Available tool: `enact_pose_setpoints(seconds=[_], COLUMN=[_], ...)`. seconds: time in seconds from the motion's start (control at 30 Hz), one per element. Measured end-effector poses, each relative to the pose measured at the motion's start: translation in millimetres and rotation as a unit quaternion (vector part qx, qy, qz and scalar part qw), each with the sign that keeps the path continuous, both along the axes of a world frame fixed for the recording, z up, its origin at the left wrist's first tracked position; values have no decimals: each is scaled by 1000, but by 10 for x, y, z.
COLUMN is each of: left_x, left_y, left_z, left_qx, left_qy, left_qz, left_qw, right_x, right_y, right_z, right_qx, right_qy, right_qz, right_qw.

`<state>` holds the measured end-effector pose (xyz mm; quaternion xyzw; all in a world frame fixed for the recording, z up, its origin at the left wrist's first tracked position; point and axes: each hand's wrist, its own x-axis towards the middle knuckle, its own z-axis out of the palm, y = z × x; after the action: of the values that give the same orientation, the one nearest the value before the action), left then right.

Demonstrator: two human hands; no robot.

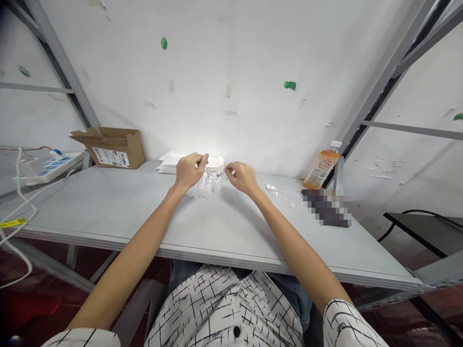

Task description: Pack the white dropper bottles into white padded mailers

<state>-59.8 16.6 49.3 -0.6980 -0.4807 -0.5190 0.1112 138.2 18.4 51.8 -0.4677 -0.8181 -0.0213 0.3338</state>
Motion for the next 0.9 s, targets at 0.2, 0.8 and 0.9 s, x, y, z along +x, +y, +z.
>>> enact_pose_setpoints(seconds=[0.2,0.8,0.9], left_x=[101,769,738], left_y=[-126,-350,-335], left_z=[58,-466,-442], left_qx=[51,-25,-28], left_qy=[-10,225,221], left_qz=[8,-166,-153], left_qw=[999,960,963], right_x=[653,467,477], right_y=[242,336,330], right_z=[-78,-499,-499], right_qx=[11,-96,-78], right_qy=[79,-151,-142], right_qz=[-132,-44,-60], right_qw=[988,983,985])
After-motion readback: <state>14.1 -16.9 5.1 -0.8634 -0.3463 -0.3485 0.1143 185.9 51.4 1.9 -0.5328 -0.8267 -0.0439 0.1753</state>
